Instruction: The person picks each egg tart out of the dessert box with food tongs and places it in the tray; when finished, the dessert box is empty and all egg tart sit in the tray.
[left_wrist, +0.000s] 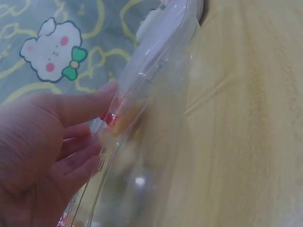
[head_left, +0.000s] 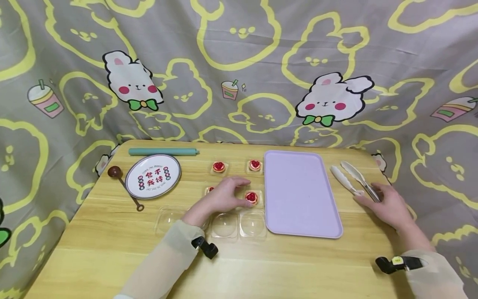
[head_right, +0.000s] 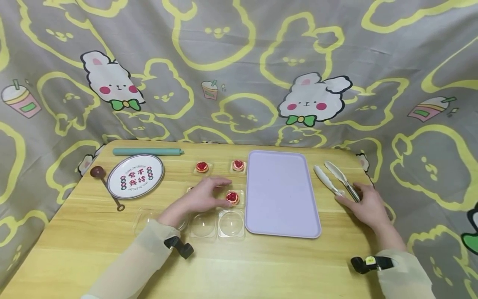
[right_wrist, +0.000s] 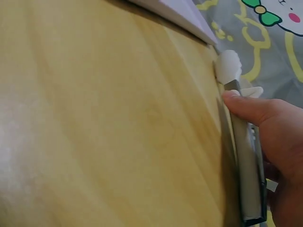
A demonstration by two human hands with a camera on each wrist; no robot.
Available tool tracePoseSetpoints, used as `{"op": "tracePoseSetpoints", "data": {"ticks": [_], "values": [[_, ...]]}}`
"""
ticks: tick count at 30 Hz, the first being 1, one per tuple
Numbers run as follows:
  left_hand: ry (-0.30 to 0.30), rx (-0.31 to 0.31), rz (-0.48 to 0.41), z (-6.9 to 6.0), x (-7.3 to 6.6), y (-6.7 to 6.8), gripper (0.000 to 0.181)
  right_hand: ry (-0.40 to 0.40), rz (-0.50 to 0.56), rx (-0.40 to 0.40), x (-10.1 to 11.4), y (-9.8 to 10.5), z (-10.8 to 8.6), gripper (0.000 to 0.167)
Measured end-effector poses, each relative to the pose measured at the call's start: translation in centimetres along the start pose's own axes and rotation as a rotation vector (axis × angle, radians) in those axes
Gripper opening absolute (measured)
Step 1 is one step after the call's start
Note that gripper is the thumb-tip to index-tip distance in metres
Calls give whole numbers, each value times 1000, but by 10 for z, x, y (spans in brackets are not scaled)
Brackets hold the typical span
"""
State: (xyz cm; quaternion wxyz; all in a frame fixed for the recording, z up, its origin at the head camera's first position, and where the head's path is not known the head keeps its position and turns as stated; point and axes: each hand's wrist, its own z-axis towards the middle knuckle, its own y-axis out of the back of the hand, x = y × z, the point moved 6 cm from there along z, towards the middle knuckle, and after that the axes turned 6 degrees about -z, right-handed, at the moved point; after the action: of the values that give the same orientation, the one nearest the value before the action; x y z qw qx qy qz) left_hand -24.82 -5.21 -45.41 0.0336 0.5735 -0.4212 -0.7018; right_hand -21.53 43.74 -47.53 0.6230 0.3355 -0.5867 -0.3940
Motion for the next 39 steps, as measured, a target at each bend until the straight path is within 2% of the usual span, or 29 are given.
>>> {"op": "tracePoseSetpoints", "data": {"ticks": [11,20,28,31,39], "values": [[57,19,13,0,-1,-1,78,13,-58,-55,2,-9,2,73],[80,35,16,3,1,-2,77,39,-27,-74,15,4,0,64],[85,37,33,3,1,-2,75,94,-48,-69,46,29,0,60],[91,39,41,3,1,-2,74,118,-54,-63,61,36,0,66],[126,67,49,3,-1,-2,73,222,-44,-52,106,48,-5,57]]}}
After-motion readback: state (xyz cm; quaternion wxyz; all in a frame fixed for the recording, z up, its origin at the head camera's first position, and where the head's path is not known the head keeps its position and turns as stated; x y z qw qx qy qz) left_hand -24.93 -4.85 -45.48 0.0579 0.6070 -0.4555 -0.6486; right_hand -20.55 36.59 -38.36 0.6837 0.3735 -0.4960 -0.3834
